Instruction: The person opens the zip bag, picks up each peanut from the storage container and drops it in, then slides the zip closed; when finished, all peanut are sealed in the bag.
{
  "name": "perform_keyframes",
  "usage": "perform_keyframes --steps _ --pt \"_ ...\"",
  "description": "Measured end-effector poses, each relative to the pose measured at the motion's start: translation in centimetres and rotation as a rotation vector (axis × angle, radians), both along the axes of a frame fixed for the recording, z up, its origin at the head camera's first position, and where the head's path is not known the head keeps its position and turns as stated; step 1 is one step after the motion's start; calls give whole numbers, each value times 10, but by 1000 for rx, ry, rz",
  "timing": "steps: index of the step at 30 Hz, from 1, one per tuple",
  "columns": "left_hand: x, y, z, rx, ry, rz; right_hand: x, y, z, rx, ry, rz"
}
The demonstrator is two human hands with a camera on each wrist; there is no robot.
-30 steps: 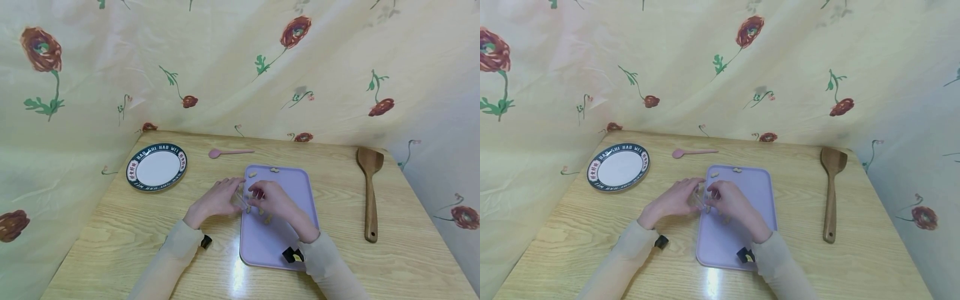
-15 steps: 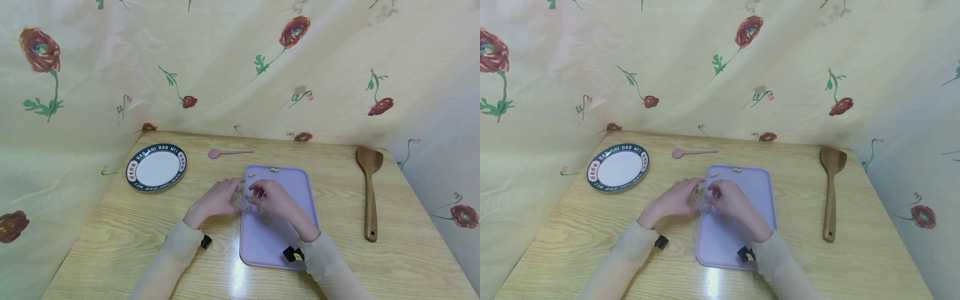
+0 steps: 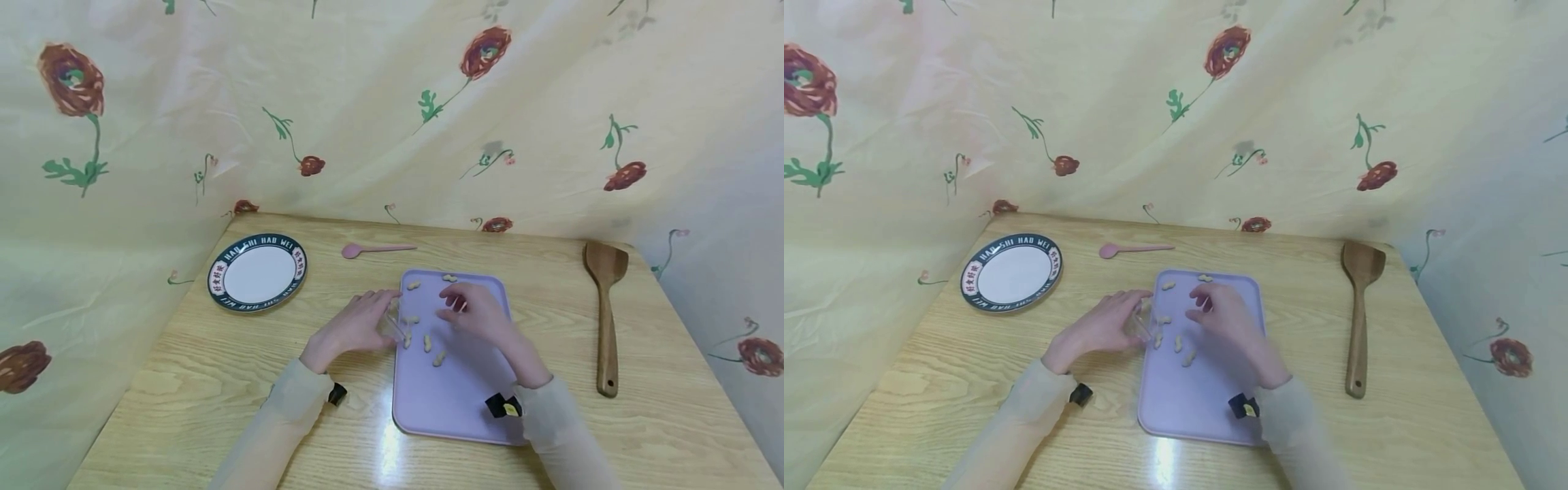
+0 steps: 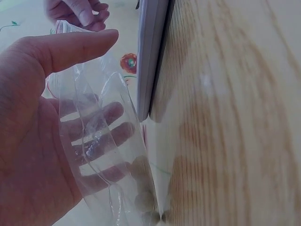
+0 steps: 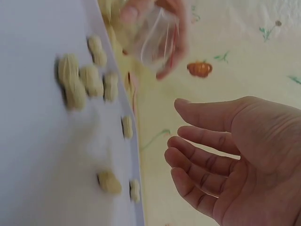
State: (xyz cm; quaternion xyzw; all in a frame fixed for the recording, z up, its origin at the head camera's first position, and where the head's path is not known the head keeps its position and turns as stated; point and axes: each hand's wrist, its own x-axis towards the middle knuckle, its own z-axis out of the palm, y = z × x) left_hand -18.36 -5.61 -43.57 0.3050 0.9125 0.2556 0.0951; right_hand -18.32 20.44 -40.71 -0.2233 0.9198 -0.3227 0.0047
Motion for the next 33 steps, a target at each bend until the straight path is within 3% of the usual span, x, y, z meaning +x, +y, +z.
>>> perform_keyframes --steps 12,21,33 --pt "0 0 2 -4 -11 0 -6 36 -14 76 -30 -14" --pt "0 0 2 -13 -10 2 -3 34 -28 133 -61 -3" --pt "0 1 0 -6 -7 1 -5 34 -34 166 -52 -14"
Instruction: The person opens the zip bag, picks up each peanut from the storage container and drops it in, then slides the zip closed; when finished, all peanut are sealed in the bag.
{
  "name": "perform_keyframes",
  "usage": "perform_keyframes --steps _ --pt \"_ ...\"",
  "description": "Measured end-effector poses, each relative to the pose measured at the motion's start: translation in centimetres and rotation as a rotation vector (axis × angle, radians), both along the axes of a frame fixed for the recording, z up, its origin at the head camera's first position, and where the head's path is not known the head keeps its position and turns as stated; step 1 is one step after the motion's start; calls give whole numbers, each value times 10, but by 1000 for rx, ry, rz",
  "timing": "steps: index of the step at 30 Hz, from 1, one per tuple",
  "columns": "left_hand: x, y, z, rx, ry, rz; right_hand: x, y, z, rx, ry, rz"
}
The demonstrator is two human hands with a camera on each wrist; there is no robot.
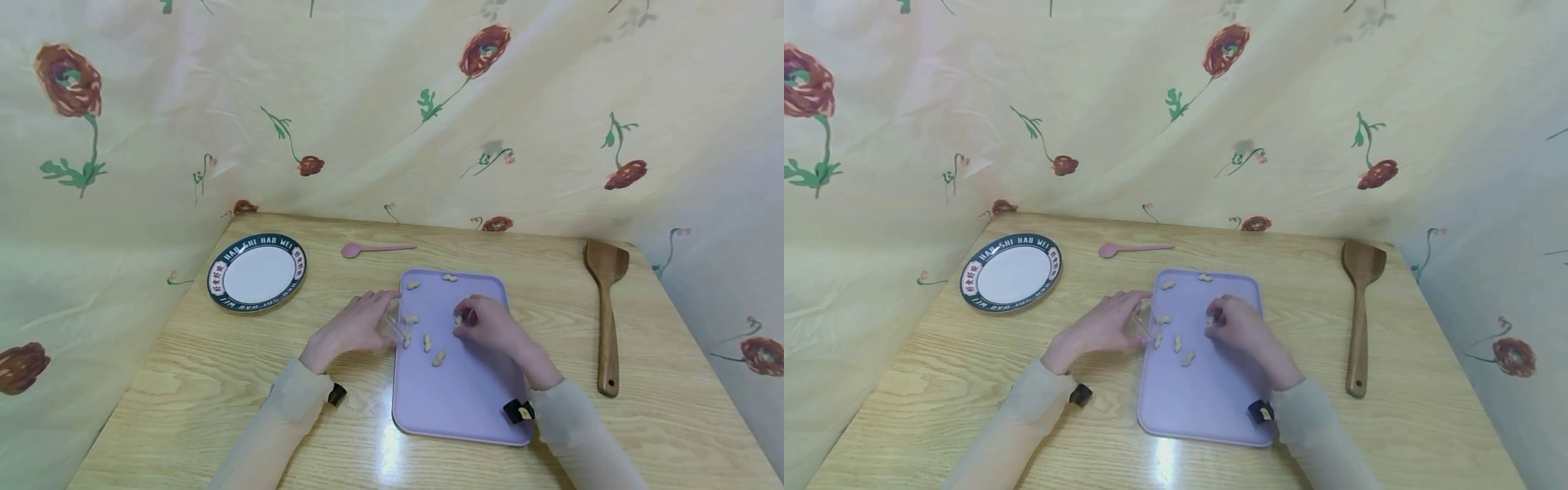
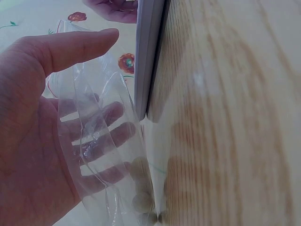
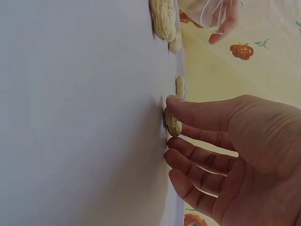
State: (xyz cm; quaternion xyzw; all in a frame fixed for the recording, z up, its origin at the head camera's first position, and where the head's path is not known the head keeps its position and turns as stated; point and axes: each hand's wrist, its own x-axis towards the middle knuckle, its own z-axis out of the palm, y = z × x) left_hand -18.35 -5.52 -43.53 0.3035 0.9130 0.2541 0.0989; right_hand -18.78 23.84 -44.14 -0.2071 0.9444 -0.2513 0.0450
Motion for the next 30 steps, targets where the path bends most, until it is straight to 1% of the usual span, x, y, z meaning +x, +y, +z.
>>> perform_keyframes --steps 12,19,25,30 --pt "-1 -1 -2 15 1 6 2 -1 3 9 -24 -17" --pt "-1 -2 -2 12 -7 7 2 -3 5 -9 2 -15" --pt "-1 -3 -1 -6 -2 21 3 -6 12 -23 9 -24" --pt "-1 -5 0 -19 -17 37 2 -14 20 -30 32 -18"
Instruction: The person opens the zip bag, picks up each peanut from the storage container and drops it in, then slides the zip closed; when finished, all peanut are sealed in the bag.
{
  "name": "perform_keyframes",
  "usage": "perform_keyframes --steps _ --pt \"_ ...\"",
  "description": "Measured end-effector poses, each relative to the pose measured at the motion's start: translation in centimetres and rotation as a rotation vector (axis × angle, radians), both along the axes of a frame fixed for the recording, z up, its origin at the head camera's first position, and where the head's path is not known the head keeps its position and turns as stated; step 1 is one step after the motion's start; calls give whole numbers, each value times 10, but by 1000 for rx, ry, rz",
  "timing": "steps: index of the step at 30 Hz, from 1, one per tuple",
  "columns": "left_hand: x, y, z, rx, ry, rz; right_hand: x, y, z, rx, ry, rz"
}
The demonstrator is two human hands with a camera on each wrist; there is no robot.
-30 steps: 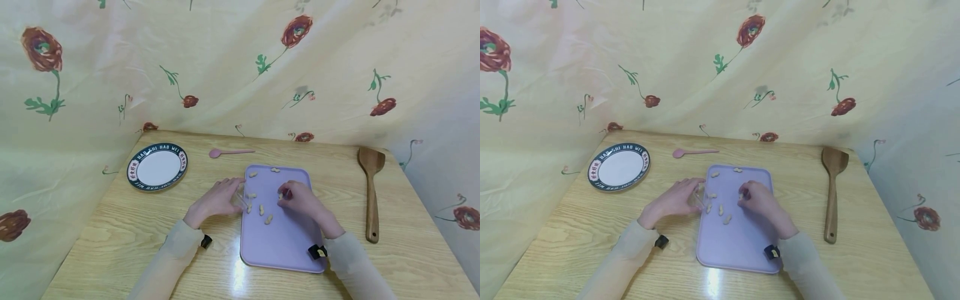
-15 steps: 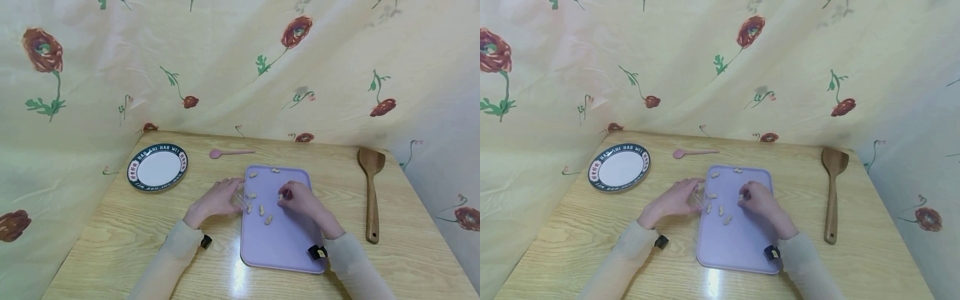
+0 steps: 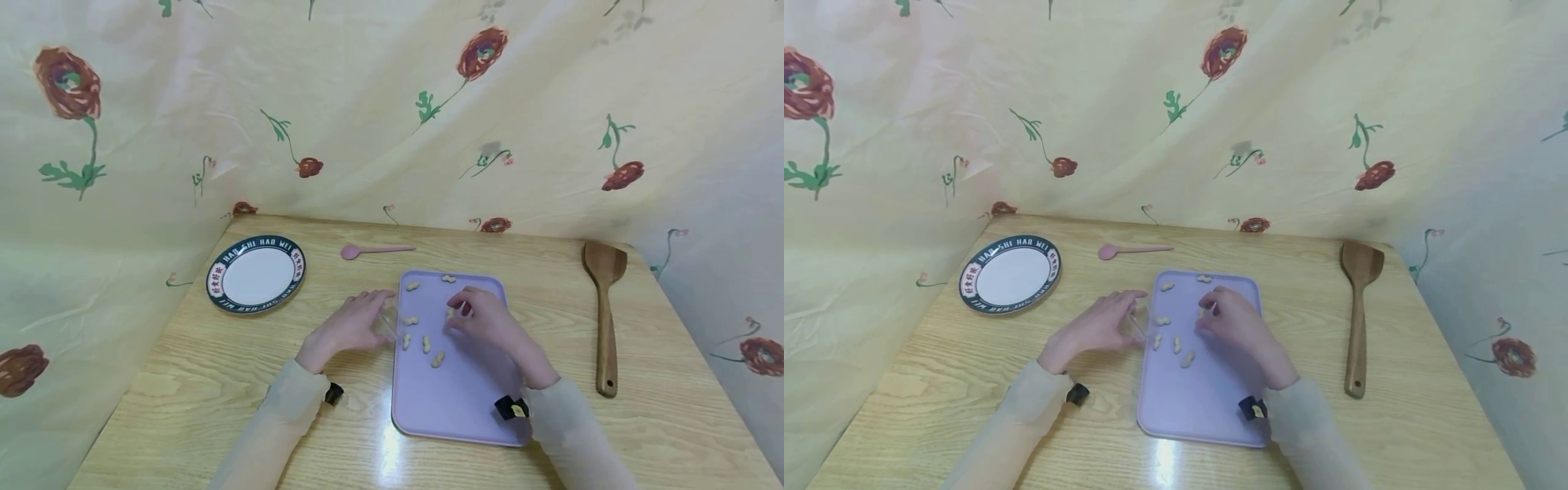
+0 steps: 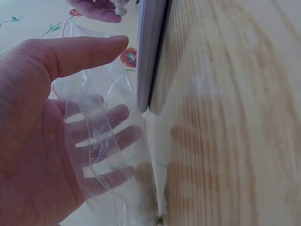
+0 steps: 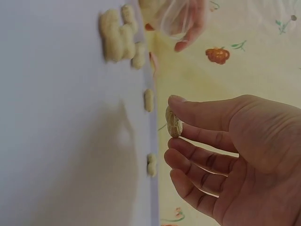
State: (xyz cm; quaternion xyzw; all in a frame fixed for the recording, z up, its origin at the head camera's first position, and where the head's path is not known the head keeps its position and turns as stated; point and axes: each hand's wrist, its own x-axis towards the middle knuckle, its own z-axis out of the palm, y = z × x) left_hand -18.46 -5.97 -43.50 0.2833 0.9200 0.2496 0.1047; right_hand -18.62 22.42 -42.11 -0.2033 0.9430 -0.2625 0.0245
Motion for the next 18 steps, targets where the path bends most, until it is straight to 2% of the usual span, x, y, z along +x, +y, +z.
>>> perform_keyframes --steps 7,18 --pt "-1 -2 0 -10 0 5 -1 -19 10 -28 6 29" --pt "-2 -2 -1 -28 17 -10 3 -52 14 -111 7 113"
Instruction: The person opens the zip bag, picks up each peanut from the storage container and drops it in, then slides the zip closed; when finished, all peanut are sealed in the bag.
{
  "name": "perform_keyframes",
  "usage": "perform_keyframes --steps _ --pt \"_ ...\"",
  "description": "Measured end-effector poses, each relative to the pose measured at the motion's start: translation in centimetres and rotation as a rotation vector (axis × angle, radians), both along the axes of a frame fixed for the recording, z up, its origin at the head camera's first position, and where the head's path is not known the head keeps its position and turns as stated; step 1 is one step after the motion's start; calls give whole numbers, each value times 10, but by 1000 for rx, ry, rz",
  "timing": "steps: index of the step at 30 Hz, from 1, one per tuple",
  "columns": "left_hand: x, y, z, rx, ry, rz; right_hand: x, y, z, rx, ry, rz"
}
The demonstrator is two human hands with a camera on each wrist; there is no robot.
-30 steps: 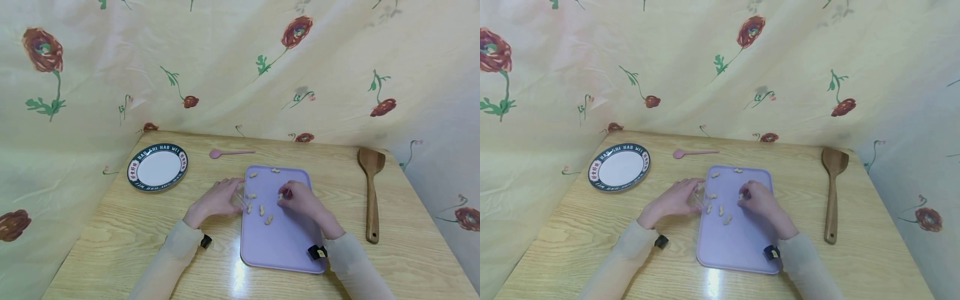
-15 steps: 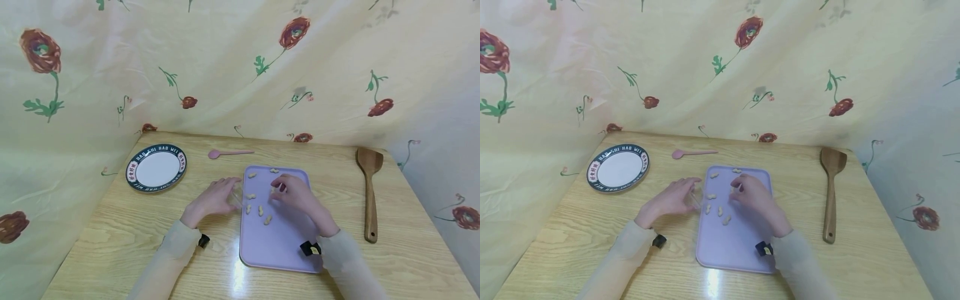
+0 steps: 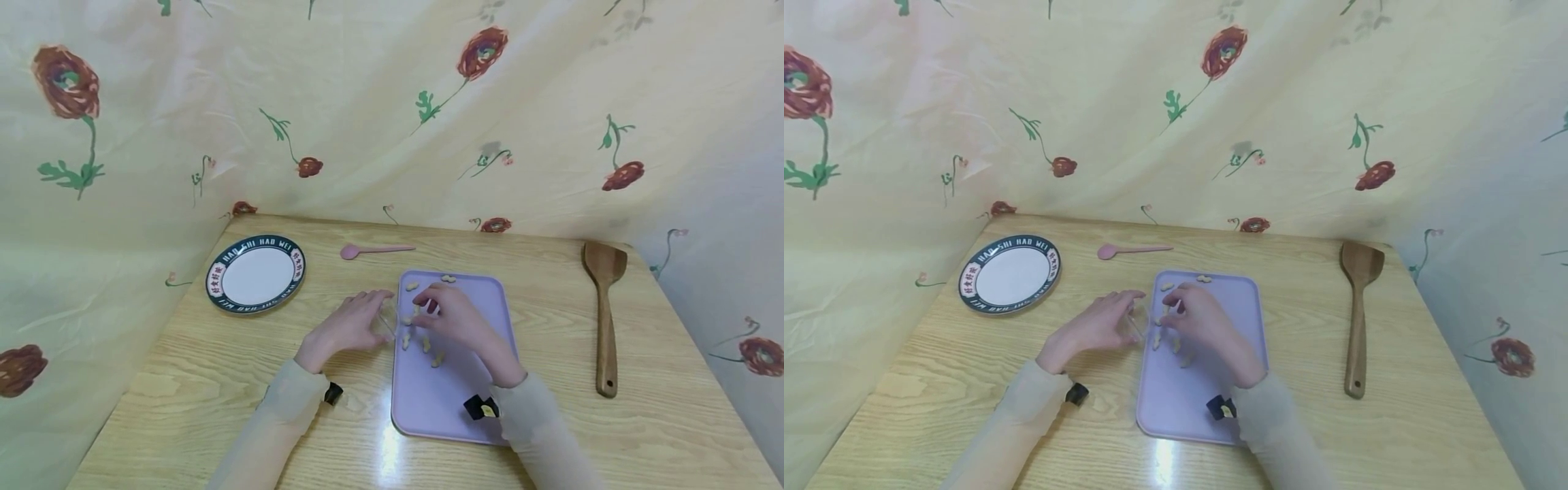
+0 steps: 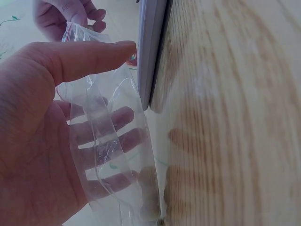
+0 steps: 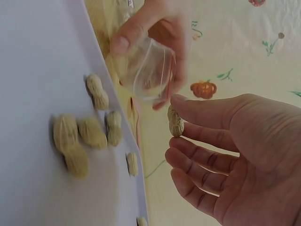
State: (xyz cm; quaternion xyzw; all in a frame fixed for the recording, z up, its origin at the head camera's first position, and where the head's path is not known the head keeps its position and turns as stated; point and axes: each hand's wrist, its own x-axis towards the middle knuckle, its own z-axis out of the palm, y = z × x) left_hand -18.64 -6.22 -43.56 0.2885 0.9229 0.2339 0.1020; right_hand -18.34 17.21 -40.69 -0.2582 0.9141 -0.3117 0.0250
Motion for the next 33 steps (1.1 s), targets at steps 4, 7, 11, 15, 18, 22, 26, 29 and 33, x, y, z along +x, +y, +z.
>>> perform_keyframes --steps 4,7,11,15,18,22,26,29,33 --pt "-1 0 -1 -12 3 -3 2 -9 1 -4 -12 -1" --pt "-1 0 -2 -25 8 -5 3 -15 1 2 -30 4" --pt "-1 -1 -1 -22 10 -8 5 -23 0 11 -49 22" --pt "0 -1 0 -21 7 -7 7 -28 -3 18 -58 16" --pt "1 0 1 -13 2 -6 8 -30 -6 20 -63 2" --pt "1 2 2 -25 10 -6 8 -30 -9 24 -69 -1" --pt "1 3 2 -37 15 -8 8 -29 -11 27 -65 8" --pt "1 3 2 -38 11 -10 9 -29 -12 32 -59 6" --pt "2 3 2 -33 16 -11 10 -30 -12 38 -56 3"
